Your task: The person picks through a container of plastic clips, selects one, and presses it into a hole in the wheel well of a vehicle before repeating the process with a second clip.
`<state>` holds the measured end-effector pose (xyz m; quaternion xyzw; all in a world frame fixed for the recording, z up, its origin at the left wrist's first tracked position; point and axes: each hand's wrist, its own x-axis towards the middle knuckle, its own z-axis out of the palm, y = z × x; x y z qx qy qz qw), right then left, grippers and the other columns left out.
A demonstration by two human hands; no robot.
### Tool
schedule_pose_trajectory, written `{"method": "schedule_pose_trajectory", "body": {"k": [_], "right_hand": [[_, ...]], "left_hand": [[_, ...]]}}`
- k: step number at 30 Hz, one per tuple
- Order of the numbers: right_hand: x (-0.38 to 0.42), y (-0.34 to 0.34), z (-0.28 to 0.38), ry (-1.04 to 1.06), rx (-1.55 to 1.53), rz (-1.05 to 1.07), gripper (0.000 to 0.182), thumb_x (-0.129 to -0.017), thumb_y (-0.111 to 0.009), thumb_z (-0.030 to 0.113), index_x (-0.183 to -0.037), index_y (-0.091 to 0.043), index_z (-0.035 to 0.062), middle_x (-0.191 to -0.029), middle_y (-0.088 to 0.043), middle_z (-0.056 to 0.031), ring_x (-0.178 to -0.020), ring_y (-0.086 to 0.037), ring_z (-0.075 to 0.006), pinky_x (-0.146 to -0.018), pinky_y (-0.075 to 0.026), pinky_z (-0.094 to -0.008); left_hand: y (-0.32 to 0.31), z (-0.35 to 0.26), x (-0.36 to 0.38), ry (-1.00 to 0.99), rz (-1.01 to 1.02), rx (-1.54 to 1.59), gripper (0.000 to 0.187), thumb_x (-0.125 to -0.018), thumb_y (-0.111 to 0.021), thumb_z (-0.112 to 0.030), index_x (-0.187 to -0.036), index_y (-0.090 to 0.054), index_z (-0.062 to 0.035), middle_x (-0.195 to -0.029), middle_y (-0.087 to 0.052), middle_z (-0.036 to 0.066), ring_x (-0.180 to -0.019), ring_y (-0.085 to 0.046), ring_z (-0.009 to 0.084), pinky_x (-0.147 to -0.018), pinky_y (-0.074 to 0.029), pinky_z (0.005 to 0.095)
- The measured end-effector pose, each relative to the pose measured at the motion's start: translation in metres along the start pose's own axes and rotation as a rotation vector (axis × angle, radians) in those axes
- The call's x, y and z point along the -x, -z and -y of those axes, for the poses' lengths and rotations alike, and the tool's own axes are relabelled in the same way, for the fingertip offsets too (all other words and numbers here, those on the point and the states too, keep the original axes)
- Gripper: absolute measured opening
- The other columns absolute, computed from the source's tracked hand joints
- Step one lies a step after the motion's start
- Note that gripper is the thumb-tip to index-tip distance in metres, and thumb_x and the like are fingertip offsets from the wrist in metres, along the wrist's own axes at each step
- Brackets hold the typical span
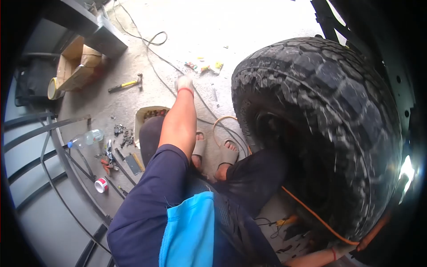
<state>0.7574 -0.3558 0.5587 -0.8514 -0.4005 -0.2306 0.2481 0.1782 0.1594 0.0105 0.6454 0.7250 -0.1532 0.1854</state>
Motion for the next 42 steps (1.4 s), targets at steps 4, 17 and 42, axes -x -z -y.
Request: {"method": "schedule_pose_trajectory", "body": {"k": [4,17,42], "right_hand": [[-0.020,-0.007,0.001,0.001,0.066,0.046,0.038,-0.108,-0.043,0.015,-0.140,-0.057,0.0001,-0.139,-0.062,-0.0142,-0.128,-0.059,-0.0235,-0.107,-0.045,-0.0335],[-0.067,-0.045,0.015,-0.008,0.130,0.131,0.037,-0.107,-0.043,0.017,-0.137,-0.058,0.0006,-0.138,-0.062,-0.0151,-0.125,-0.061,-0.0262,-0.104,-0.047,-0.0343],[0.024,-0.015,0.086,-0.200,-0.223,-0.181,0.034,-0.100,-0.060,0.022,-0.125,-0.064,-0.0002,-0.119,-0.069,-0.0187,-0.116,-0.066,-0.0293,-0.097,-0.048,-0.0348]], "left_hand": [[-0.101,-0.013,-0.001,0.411,-0.122,0.650,0.039,-0.097,-0.061,-0.029,-0.131,-0.064,-0.0115,-0.138,-0.062,0.021,-0.125,-0.062,0.0326,-0.100,-0.052,0.0434],[-0.123,0.010,-0.042,0.300,-0.308,0.404,0.056,-0.094,-0.061,-0.033,-0.142,-0.056,-0.0061,-0.150,-0.052,0.021,-0.141,-0.044,0.0387,-0.120,-0.032,0.0465],[0.292,-0.092,0.172,-0.720,-0.590,1.698,0.029,-0.098,-0.067,-0.015,-0.122,-0.063,0.0014,-0.102,-0.063,0.003,-0.089,-0.057,0.0129,-0.079,-0.046,0.0281]]}}
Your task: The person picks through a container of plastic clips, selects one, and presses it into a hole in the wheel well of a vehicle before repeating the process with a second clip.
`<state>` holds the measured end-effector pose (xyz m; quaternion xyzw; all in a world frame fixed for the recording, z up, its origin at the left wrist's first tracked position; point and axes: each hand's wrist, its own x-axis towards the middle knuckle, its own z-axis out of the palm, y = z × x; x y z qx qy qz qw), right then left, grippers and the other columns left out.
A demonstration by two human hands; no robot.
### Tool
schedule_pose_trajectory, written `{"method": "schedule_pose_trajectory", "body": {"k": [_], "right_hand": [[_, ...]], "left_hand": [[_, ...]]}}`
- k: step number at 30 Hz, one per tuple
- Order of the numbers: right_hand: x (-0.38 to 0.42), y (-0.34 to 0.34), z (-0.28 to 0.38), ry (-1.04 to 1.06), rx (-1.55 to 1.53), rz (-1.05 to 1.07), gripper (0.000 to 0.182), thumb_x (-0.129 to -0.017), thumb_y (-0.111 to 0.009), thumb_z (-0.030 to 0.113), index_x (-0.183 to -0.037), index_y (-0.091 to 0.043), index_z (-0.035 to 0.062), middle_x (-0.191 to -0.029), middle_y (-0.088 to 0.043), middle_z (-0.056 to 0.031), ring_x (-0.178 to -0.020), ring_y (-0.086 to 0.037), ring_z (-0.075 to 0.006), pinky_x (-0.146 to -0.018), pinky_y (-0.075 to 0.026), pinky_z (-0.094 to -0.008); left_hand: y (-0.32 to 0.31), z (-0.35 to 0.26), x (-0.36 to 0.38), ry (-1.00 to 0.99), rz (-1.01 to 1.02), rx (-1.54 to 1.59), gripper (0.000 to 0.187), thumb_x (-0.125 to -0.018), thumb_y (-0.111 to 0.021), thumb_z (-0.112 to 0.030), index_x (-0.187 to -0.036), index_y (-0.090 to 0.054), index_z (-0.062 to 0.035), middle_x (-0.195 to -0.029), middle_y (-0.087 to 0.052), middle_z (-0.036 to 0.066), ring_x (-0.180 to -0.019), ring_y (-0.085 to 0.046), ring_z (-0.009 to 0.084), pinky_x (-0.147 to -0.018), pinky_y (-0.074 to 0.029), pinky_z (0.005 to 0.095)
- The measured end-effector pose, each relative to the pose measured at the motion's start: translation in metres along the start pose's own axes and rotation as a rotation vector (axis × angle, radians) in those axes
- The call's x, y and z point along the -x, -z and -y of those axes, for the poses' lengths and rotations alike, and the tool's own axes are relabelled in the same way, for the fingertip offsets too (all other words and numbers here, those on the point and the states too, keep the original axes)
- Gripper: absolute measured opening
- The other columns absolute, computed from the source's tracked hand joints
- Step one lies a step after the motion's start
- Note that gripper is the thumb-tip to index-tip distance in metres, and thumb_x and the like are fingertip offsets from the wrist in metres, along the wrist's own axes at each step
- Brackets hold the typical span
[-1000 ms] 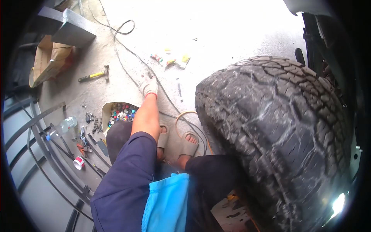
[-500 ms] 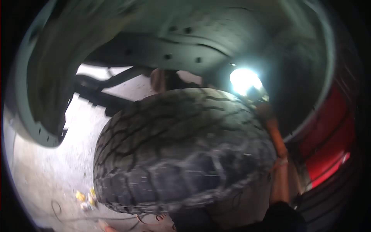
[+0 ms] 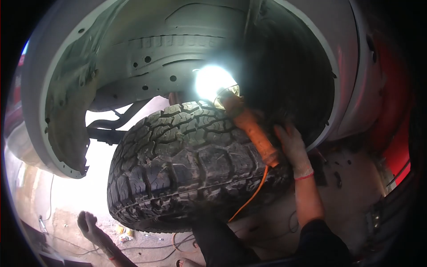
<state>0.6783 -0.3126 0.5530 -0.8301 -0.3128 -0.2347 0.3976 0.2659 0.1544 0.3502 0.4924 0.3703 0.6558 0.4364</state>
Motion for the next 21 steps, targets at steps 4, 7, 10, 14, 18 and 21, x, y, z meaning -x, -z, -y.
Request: {"method": "schedule_pose_trajectory", "body": {"k": [4,7,10,14,18,21], "right_hand": [[0.005,0.007,0.021,-0.139,-0.226,-0.056,0.029,-0.102,-0.059,0.019,-0.124,-0.064,0.0009,-0.111,-0.070,-0.0093,-0.105,-0.065,-0.0128,-0.091,-0.048,-0.0275],[0.009,0.000,0.018,-0.202,-0.767,-0.065,0.024,-0.102,-0.060,0.012,-0.123,-0.065,0.0009,-0.106,-0.069,-0.0038,-0.100,-0.061,-0.0065,-0.089,-0.048,-0.0228],[0.009,0.002,0.027,0.015,-0.775,-0.203,0.022,-0.101,-0.060,0.006,-0.122,-0.065,0.0008,-0.105,-0.068,-0.0036,-0.098,-0.063,-0.0079,-0.088,-0.050,-0.0241],[-0.023,0.021,0.069,0.670,-0.446,-0.101,0.027,-0.098,-0.068,0.013,-0.123,-0.065,0.0043,-0.108,-0.069,-0.0119,-0.095,-0.070,-0.0206,-0.081,-0.056,-0.0303],[-0.058,0.005,0.133,0.959,-0.439,-0.060,0.033,-0.091,-0.073,0.010,-0.123,-0.066,0.0061,-0.105,-0.070,-0.0111,-0.092,-0.071,-0.0269,-0.076,-0.057,-0.0366],[-0.093,-0.014,0.158,1.124,-0.408,-0.088,0.033,-0.084,-0.072,0.006,-0.117,-0.068,0.0087,-0.096,-0.070,-0.0115,-0.084,-0.070,-0.0328,-0.075,-0.056,-0.0424]], "left_hand": [[-0.073,-0.108,0.033,-0.156,0.240,0.071,0.024,-0.088,-0.064,0.001,-0.112,-0.066,0.0024,-0.101,-0.064,0.006,-0.085,-0.057,0.0133,-0.075,-0.047,0.0272],[-0.128,-0.167,0.066,-0.416,0.520,0.087,0.016,-0.090,-0.065,0.001,-0.105,-0.066,-0.0013,-0.110,-0.062,0.007,-0.089,-0.057,0.0128,-0.077,-0.048,0.0272],[-0.168,-0.215,0.096,-0.672,0.725,-0.055,0.019,-0.084,-0.066,0.005,-0.102,-0.067,-0.0018,-0.116,-0.059,0.010,-0.096,-0.058,0.0137,-0.080,-0.049,0.0264],[-0.214,-0.264,0.117,-0.946,1.005,-0.071,0.022,-0.081,-0.067,0.009,-0.100,-0.067,-0.0018,-0.111,-0.058,0.010,-0.100,-0.057,0.0157,-0.083,-0.048,0.0268],[-0.248,-0.306,0.128,-0.563,1.066,0.072,0.024,-0.075,-0.078,0.004,-0.096,-0.068,-0.0013,-0.105,-0.066,0.009,-0.095,-0.064,0.0188,-0.082,-0.052,0.0334],[-0.258,-0.320,0.121,-0.148,1.120,0.301,0.024,-0.092,-0.070,-0.008,-0.112,-0.065,0.0035,-0.109,-0.069,0.012,-0.093,-0.067,0.0175,-0.085,-0.054,0.0303]]}}
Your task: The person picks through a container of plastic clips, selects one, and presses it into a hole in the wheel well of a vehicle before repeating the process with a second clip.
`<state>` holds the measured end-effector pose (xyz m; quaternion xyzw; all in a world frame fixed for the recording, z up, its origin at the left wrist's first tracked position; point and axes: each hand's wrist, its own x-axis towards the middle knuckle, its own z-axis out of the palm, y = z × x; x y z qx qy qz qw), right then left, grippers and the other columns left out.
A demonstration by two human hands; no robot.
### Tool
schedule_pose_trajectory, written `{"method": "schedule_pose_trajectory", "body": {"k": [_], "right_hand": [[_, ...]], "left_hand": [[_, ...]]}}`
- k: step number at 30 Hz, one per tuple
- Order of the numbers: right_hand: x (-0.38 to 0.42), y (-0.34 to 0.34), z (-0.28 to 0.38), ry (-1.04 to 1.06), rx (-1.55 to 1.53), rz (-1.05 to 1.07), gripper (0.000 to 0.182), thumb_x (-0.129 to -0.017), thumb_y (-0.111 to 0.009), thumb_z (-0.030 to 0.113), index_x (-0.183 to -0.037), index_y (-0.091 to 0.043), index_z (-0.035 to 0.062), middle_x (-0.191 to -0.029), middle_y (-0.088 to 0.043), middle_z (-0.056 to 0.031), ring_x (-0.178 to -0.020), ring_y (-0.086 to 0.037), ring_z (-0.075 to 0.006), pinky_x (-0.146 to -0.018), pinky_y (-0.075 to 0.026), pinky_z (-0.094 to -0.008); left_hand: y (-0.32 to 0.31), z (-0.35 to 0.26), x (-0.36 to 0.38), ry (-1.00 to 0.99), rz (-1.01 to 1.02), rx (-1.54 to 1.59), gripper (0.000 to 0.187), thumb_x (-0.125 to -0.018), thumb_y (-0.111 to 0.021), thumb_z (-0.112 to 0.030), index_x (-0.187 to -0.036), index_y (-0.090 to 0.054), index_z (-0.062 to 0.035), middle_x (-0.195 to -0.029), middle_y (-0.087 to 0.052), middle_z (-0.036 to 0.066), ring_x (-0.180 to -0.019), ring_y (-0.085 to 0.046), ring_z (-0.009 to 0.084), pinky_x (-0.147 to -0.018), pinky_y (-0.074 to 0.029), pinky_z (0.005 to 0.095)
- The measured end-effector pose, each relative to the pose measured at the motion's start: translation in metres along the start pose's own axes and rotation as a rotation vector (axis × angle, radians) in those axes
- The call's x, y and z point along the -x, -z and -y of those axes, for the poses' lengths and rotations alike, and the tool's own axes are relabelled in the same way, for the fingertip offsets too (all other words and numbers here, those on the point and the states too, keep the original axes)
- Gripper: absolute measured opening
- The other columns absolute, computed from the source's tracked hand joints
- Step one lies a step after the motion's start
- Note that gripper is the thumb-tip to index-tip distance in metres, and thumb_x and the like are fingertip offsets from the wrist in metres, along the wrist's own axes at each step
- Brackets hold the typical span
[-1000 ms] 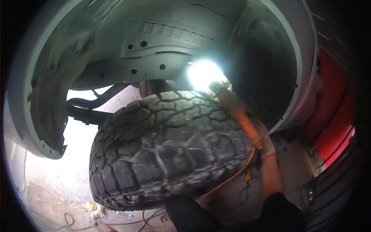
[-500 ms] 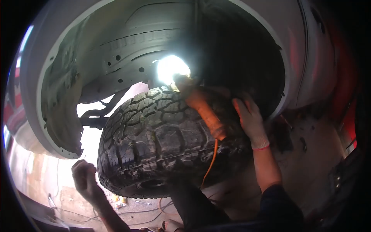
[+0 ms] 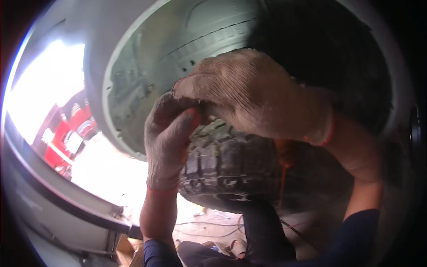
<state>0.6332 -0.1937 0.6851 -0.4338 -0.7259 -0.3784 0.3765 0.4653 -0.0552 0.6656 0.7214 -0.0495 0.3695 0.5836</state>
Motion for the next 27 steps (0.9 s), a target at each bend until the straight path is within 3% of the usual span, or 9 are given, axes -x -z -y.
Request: {"method": "schedule_pose_trajectory", "body": {"k": [6,11,13,15,20,23,24,26,27], "right_hand": [[-0.012,-0.023,-0.039,0.019,-0.095,-0.052,0.022,-0.084,-0.072,0.008,-0.106,-0.071,0.0062,-0.090,-0.069,-0.0137,-0.083,-0.069,-0.0337,-0.076,-0.055,-0.0422],[-0.014,-0.026,-0.087,-0.037,-0.097,-0.200,0.014,-0.087,-0.067,0.011,-0.098,-0.075,0.0037,-0.083,-0.074,-0.0130,-0.078,-0.074,-0.0272,-0.070,-0.059,-0.0394],[-0.039,-0.026,-0.129,-0.009,-0.349,-0.190,0.017,-0.094,-0.065,0.010,-0.106,-0.073,0.0009,-0.085,-0.075,-0.0130,-0.076,-0.074,-0.0219,-0.068,-0.059,-0.0348],[-0.041,-0.049,-0.155,0.025,-0.570,-0.341,0.019,-0.096,-0.062,0.010,-0.109,-0.071,0.0004,-0.087,-0.074,-0.0127,-0.077,-0.072,-0.0208,-0.070,-0.058,-0.0340],[0.093,-0.122,-0.074,-0.349,-1.262,-0.577,0.023,-0.099,-0.057,0.012,-0.116,-0.067,0.0009,-0.099,-0.071,-0.0129,-0.089,-0.068,-0.0213,-0.082,-0.053,-0.0347],[0.134,-0.200,-0.038,-0.475,-1.810,-1.025,0.026,-0.100,-0.055,0.014,-0.121,-0.065,0.0012,-0.106,-0.069,-0.0130,-0.097,-0.066,-0.0216,-0.089,-0.050,-0.0352],[0.137,-0.223,-0.031,-0.314,-2.147,-1.340,0.027,-0.101,-0.054,0.014,-0.122,-0.064,0.0013,-0.109,-0.068,-0.0130,-0.099,-0.065,-0.0217,-0.091,-0.049,-0.0354],[0.142,-0.258,-0.020,1.121,-2.928,-2.087,0.029,-0.102,-0.052,0.015,-0.125,-0.062,0.0015,-0.114,-0.066,-0.0131,-0.104,-0.063,-0.0219,-0.096,-0.047,-0.0357],[0.143,-0.272,-0.015,1.735,-2.881,-2.217,0.030,-0.103,-0.051,0.016,-0.127,-0.062,0.0016,-0.116,-0.066,-0.0131,-0.107,-0.062,-0.0220,-0.098,-0.046,-0.0358]], "left_hand": [[0.007,0.011,-0.019,0.107,-0.108,0.071,0.034,-0.096,-0.069,-0.018,-0.123,-0.060,0.0014,-0.115,-0.069,0.014,-0.098,-0.072,0.0249,-0.086,-0.059,0.0372],[0.028,0.039,-0.023,-0.072,-0.021,-0.088,0.029,-0.102,-0.061,-0.020,-0.124,-0.057,-0.0019,-0.121,-0.068,0.023,-0.107,-0.072,0.0353,-0.088,-0.060,0.0426],[0.040,0.072,-0.013,-0.036,0.243,-0.215,0.019,-0.100,-0.063,-0.014,-0.116,-0.059,-0.0042,-0.119,-0.068,0.025,-0.106,-0.069,0.0328,-0.094,-0.057,0.0432],[0.023,0.072,0.016,0.042,0.056,-0.684,0.018,-0.099,-0.065,-0.009,-0.114,-0.059,-0.0040,-0.115,-0.069,0.023,-0.107,-0.068,0.0310,-0.093,-0.056,0.0433],[0.018,0.069,0.025,0.140,0.016,-0.262,0.024,-0.094,-0.069,-0.005,-0.116,-0.059,-0.0025,-0.118,-0.068,0.019,-0.113,-0.066,0.0316,-0.101,-0.052,0.0474],[0.020,0.071,0.027,0.122,0.039,-0.236,0.025,-0.094,-0.067,-0.001,-0.117,-0.058,-0.0007,-0.123,-0.066,0.020,-0.119,-0.064,0.0325,-0.106,-0.048,0.0465],[0.020,0.071,0.026,0.100,0.056,-0.226,0.026,-0.094,-0.067,-0.002,-0.118,-0.057,-0.0002,-0.124,-0.065,0.021,-0.119,-0.064,0.0337,-0.107,-0.048,0.0475],[0.018,0.070,0.026,0.107,0.050,-0.253,0.028,-0.093,-0.067,-0.003,-0.119,-0.057,0.0000,-0.125,-0.064,0.021,-0.120,-0.063,0.0343,-0.107,-0.048,0.0482],[0.018,0.069,0.025,0.117,0.054,-0.264,0.030,-0.093,-0.067,-0.003,-0.121,-0.057,0.0002,-0.125,-0.064,0.022,-0.120,-0.063,0.0350,-0.107,-0.048,0.0488]]}}
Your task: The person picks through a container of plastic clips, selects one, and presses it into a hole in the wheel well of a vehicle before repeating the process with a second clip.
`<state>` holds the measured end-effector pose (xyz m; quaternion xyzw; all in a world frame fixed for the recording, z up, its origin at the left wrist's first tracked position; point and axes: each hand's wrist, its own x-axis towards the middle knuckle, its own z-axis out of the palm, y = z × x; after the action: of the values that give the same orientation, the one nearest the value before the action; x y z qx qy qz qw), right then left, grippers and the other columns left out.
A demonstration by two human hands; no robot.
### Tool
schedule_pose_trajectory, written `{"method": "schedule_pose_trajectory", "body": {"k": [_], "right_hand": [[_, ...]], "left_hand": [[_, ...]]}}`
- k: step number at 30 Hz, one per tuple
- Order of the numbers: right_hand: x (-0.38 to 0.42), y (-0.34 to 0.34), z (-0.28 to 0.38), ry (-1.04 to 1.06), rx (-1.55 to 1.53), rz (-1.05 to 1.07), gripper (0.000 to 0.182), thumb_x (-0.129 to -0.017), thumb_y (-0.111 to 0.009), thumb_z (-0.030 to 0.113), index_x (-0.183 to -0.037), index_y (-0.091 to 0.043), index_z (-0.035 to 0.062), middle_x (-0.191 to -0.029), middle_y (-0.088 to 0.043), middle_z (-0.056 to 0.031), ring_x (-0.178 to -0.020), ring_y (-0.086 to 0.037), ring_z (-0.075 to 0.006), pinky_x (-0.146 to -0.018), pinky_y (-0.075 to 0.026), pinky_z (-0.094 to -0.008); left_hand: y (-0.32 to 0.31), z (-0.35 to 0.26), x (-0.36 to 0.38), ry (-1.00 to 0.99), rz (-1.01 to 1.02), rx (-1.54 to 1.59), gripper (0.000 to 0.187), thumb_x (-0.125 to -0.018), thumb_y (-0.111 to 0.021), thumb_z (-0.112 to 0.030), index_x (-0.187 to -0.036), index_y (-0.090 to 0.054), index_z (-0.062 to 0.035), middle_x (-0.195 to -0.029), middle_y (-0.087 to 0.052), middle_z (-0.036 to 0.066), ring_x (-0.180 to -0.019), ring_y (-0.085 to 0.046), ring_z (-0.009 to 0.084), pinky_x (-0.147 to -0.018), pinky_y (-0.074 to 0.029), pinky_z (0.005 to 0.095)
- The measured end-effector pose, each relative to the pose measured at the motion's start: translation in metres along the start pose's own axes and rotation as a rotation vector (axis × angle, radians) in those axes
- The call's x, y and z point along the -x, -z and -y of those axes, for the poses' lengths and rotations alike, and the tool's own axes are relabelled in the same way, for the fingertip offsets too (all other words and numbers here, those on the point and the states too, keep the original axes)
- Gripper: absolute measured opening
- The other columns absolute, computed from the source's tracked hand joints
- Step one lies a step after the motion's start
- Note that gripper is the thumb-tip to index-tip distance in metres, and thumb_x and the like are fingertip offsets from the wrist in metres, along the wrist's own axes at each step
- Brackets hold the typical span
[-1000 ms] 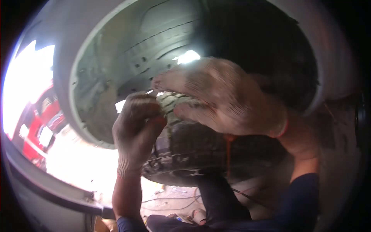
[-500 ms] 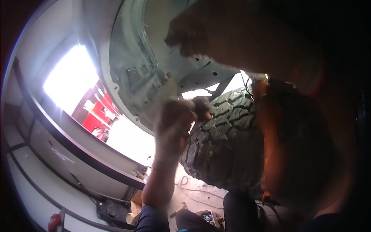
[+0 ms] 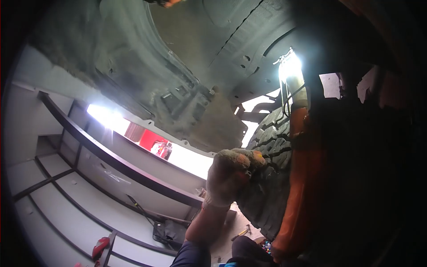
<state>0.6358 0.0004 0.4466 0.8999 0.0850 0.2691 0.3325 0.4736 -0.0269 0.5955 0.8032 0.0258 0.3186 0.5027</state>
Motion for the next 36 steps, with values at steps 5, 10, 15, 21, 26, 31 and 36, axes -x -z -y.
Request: {"method": "schedule_pose_trajectory", "body": {"k": [5,10,15,21,26,31,36], "right_hand": [[0.027,0.024,0.029,0.082,-0.734,0.183,0.034,-0.105,-0.046,0.018,-0.134,-0.058,0.0021,-0.129,-0.062,-0.0133,-0.119,-0.058,-0.0226,-0.110,-0.041,-0.0366],[0.061,0.044,0.024,0.189,0.548,0.019,0.038,-0.107,-0.045,0.024,-0.137,-0.055,0.0025,-0.133,-0.059,-0.0121,-0.123,-0.055,-0.0240,-0.114,-0.038,-0.0389],[0.084,0.061,0.050,-0.064,0.970,0.043,0.047,-0.108,-0.047,0.034,-0.142,-0.049,0.0024,-0.140,-0.053,-0.0113,-0.130,-0.045,-0.0251,-0.116,-0.033,-0.0422],[0.063,0.052,0.020,-0.055,0.987,-0.082,0.045,-0.106,-0.051,0.032,-0.140,-0.051,0.0029,-0.134,-0.056,-0.0106,-0.124,-0.050,-0.0238,-0.112,-0.038,-0.0411],[0.044,0.049,0.016,-0.139,1.119,-0.196,0.043,-0.104,-0.054,0.029,-0.138,-0.053,0.0032,-0.129,-0.059,-0.0100,-0.119,-0.053,-0.0227,-0.109,-0.041,-0.0403],[-0.004,0.027,-0.042,-0.458,1.503,-0.339,0.041,-0.103,-0.058,0.027,-0.136,-0.055,0.0036,-0.124,-0.062,-0.0094,-0.115,-0.057,-0.0217,-0.105,-0.045,-0.0394],[-0.128,-0.013,-0.140,-1.153,2.410,0.092,0.040,-0.101,-0.061,0.025,-0.134,-0.057,0.0039,-0.119,-0.065,-0.0088,-0.110,-0.060,-0.0206,-0.102,-0.048,-0.0385]], "left_hand": [[-0.007,-0.004,-0.001,0.005,-0.074,-0.090,0.034,-0.091,-0.073,-0.010,-0.122,-0.060,-0.0010,-0.122,-0.066,0.017,-0.116,-0.066,0.0319,-0.102,-0.052,0.0476],[-0.013,-0.010,0.000,0.011,-0.142,-0.167,0.046,-0.088,-0.083,-0.023,-0.124,-0.062,-0.0039,-0.115,-0.069,0.010,-0.107,-0.068,0.0225,-0.096,-0.055,0.0393],[-0.016,-0.011,0.001,-0.038,-0.188,-0.143,0.040,-0.091,-0.079,-0.033,-0.120,-0.066,-0.0072,-0.100,-0.073,0.016,-0.101,-0.071,0.0353,-0.101,-0.051,0.0541],[-0.012,-0.008,-0.003,-0.014,-0.193,0.049,0.027,-0.089,-0.081,-0.024,-0.108,-0.070,-0.0092,-0.089,-0.068,0.010,-0.082,-0.069,0.0285,-0.100,-0.050,0.0562],[-0.010,-0.004,0.001,-0.046,-0.221,0.074,0.034,-0.088,-0.081,-0.025,-0.114,-0.067,-0.0068,-0.100,-0.067,0.012,-0.092,-0.069,0.0282,-0.100,-0.052,0.0557],[-0.006,-0.006,0.004,0.011,-0.318,0.049,0.046,-0.094,-0.073,-0.028,-0.133,-0.060,-0.0069,-0.118,-0.066,0.015,-0.111,-0.067,0.0329,-0.101,-0.053,0.0553],[-0.010,-0.007,-0.002,0.008,-0.302,0.007,0.047,-0.091,-0.076,-0.027,-0.131,-0.060,-0.0073,-0.116,-0.067,0.014,-0.105,-0.068,0.0305,-0.099,-0.054,0.0539]]}}
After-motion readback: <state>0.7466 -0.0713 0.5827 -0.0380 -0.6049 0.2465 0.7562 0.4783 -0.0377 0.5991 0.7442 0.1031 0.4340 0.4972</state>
